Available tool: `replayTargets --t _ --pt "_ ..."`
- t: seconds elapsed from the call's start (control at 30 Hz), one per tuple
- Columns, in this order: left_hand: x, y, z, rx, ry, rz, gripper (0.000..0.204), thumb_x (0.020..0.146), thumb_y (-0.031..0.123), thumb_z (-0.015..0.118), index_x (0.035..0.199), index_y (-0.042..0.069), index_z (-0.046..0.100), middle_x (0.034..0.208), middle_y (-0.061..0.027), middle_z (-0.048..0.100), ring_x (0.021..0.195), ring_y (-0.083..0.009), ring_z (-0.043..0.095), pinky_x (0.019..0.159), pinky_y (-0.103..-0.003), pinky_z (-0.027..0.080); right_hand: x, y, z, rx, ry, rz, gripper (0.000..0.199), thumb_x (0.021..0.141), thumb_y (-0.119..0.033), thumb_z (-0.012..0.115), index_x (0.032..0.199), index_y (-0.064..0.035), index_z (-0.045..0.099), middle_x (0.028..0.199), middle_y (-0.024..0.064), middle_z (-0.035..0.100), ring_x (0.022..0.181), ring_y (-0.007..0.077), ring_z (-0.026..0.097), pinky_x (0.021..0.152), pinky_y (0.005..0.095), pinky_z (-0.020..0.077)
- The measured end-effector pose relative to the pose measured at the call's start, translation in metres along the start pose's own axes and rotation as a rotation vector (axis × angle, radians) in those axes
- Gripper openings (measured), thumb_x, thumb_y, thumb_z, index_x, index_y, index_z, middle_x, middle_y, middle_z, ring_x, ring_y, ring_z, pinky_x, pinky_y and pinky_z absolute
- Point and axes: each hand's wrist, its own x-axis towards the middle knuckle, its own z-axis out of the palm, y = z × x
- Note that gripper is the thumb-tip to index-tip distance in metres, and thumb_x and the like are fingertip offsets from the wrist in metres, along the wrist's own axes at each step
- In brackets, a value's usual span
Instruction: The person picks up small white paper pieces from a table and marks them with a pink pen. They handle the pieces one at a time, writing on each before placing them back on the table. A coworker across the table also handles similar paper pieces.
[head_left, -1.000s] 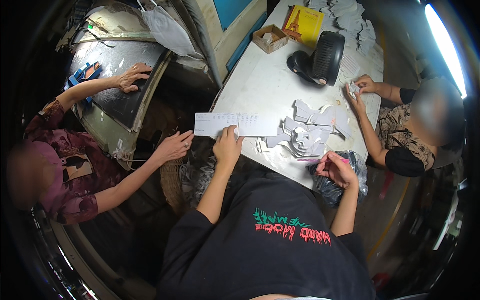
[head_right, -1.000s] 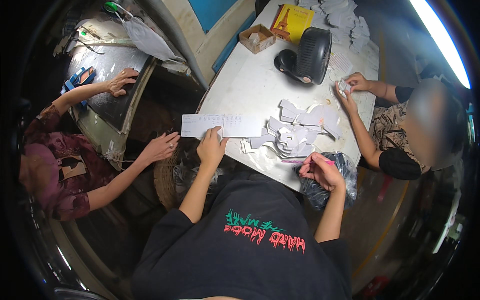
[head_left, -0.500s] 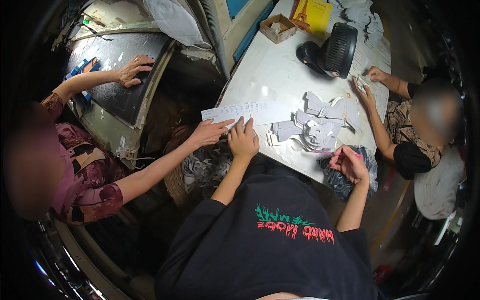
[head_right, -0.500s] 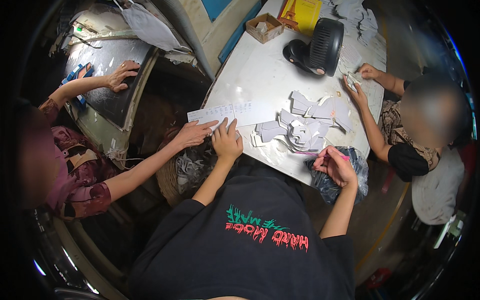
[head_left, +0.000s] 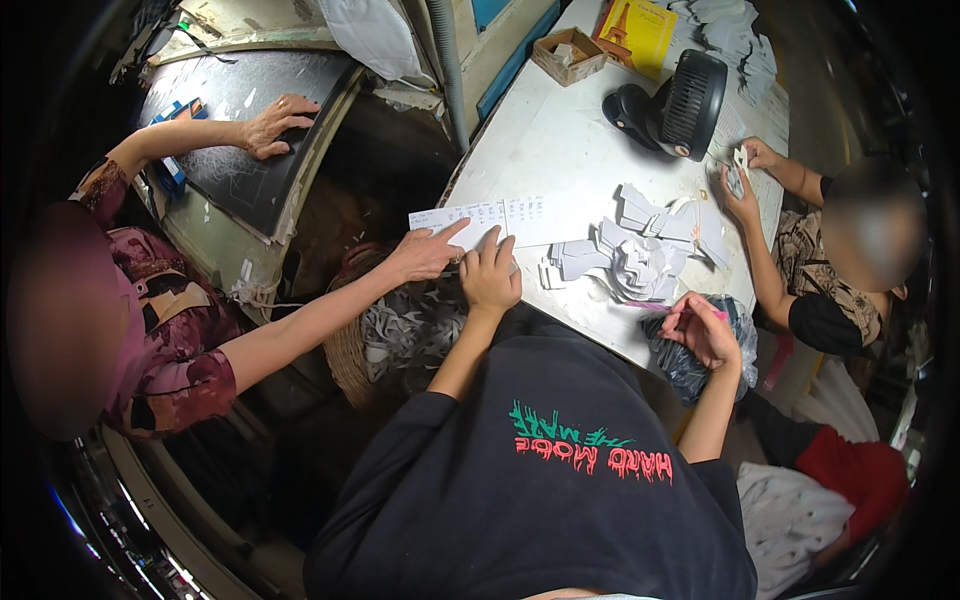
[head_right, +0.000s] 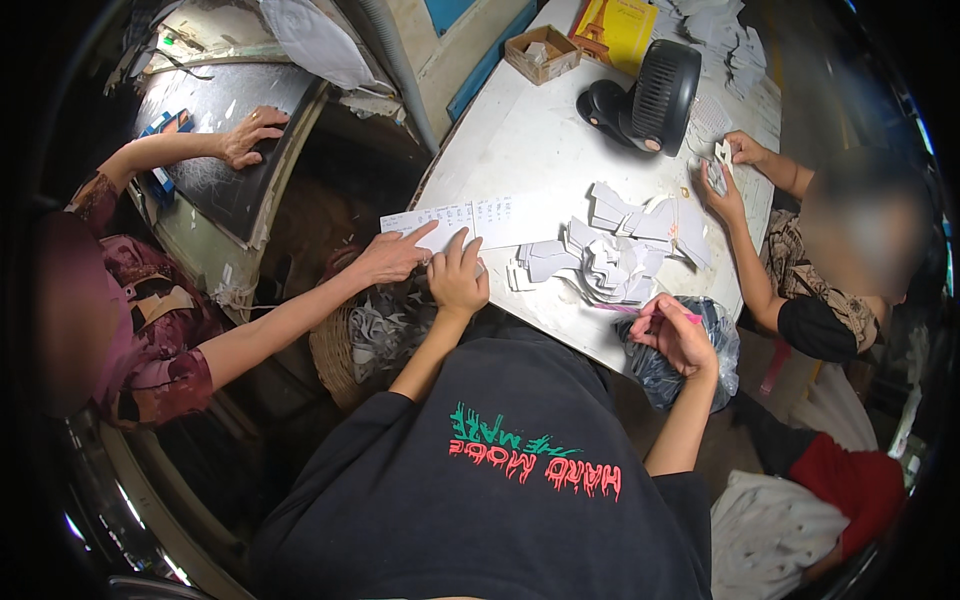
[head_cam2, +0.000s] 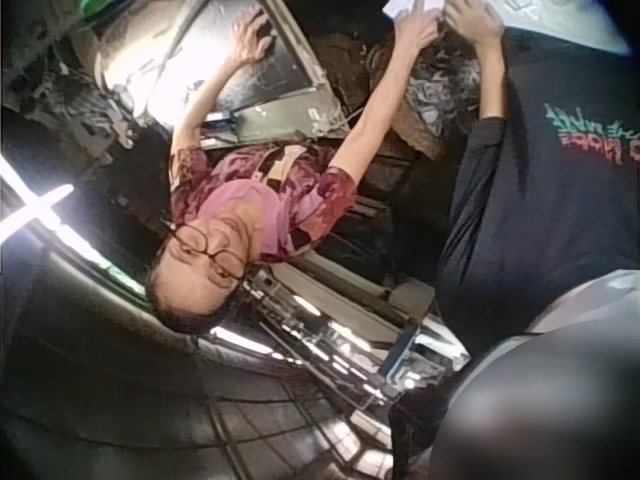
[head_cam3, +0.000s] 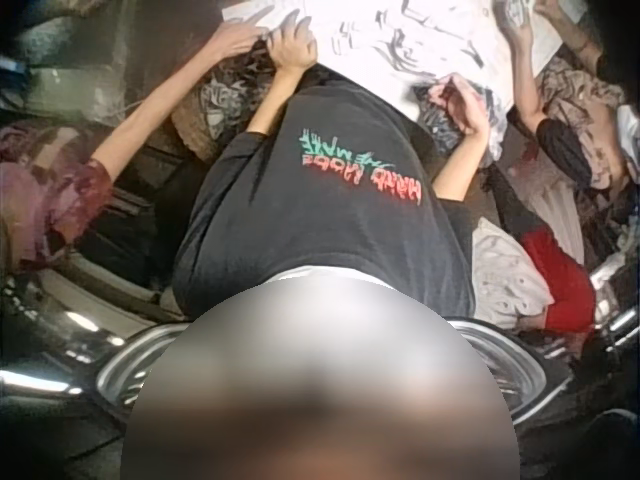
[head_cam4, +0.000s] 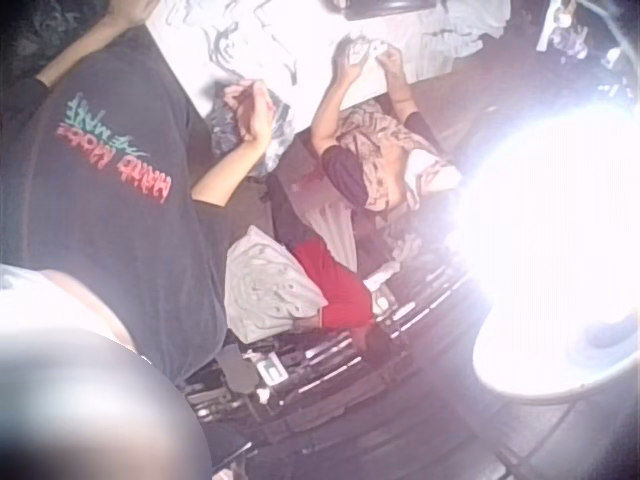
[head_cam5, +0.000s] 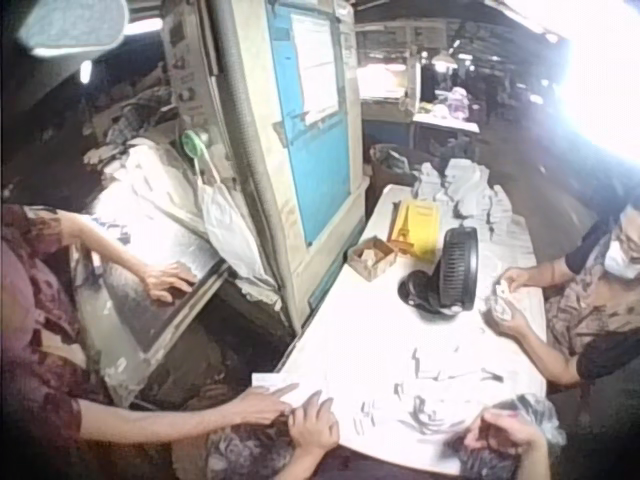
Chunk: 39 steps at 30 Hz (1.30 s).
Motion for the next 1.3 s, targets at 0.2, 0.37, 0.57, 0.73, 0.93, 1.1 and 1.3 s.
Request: replayTargets --t 0.2,0.37,0.57,0.73,0.93,1.1,1.3 --pt "0.0 0.001 -0.001 -0.015 0.027 -0.001 0.047 0.074 0.024 0.064 0.12 0.018 0.072 0.138 -0.0039 0.063 0.093 -0.027 0.057 0.087 -0.039 0.044 0.0 0.0 -0.001 -0.028 -0.015 0.019 0.034 0.107 -0.037 0.052 0.103 -0.0043 0.061 0.09 0.0159 0.071 0.087 0.0253 0.069 0.087 0.0406 0.0564" --pt "0.003 0.003 -0.002 -0.023 0.046 -0.012 0.043 0.076 0.022 0.064 0.117 0.017 0.073 0.136 -0.0038 0.065 0.093 -0.0268 0.059 0.088 -0.04 0.045 0.001 -0.001 -0.002 -0.036 -0.037 0.04 0.033 0.107 -0.036 0.052 0.103 -0.0039 0.06 0.091 0.0158 0.07 0.088 0.0251 0.069 0.087 0.0404 0.0561" --pt "0.002 0.002 -0.004 -0.052 0.076 -0.013 0.045 0.073 0.021 0.067 0.117 0.017 0.073 0.136 -0.0039 0.064 0.093 -0.0269 0.059 0.087 -0.04 0.046 0.008 -0.005 -0.005 -0.059 -0.073 0.099 0.033 0.107 -0.036 0.053 0.103 -0.0037 0.06 0.092 0.0151 0.07 0.089 0.0248 0.069 0.087 0.0403 0.0558" --pt "0.002 0.003 -0.004 -0.033 0.023 -0.033 0.046 0.072 0.022 0.067 0.118 0.018 0.073 0.138 -0.0036 0.063 0.093 -0.0264 0.059 0.086 -0.039 0.046 0.011 -0.007 -0.007 -0.059 -0.075 0.112 0.033 0.107 -0.035 0.052 0.104 -0.0035 0.06 0.092 0.0152 0.07 0.089 0.0247 0.069 0.087 0.0408 0.0558" --pt "-0.001 0.004 -0.007 -0.041 0.007 -0.056 0.045 0.073 0.023 0.068 0.118 0.018 0.073 0.141 -0.002 0.062 0.09 -0.0261 0.057 0.084 -0.039 0.045 0.011 -0.008 -0.007 -0.078 -0.108 0.124 0.034 0.107 -0.036 0.052 0.104 -0.0035 0.06 0.091 0.0157 0.07 0.088 0.0251 0.069 0.087 0.0411 0.0559" --pt "0.001 0.003 -0.009 -0.042 -0.013 -0.038 0.043 0.076 0.021 0.067 0.118 0.018 0.073 0.143 -0.0001 0.06 0.087 -0.0257 0.056 0.082 -0.039 0.045 0.011 -0.008 -0.006 -0.071 -0.089 0.13 0.032 0.107 -0.034 0.053 0.102 -0.0031 0.061 0.09 0.0164 0.07 0.087 0.0268 0.069 0.087 0.0425 0.0563" --pt "0.004 0.003 -0.014 -0.098 -0.022 -0.02 0.045 0.078 0.02 0.069 0.122 0.019 0.071 0.143 0.0006 0.06 0.09 -0.0247 0.057 0.083 -0.04 0.045 0.011 -0.006 -0.008 -0.081 -0.077 0.146 0.032 0.106 -0.034 0.053 0.102 -0.0034 0.06 0.09 0.0163 0.07 0.087 0.0269 0.069 0.088 0.0427 0.0556"
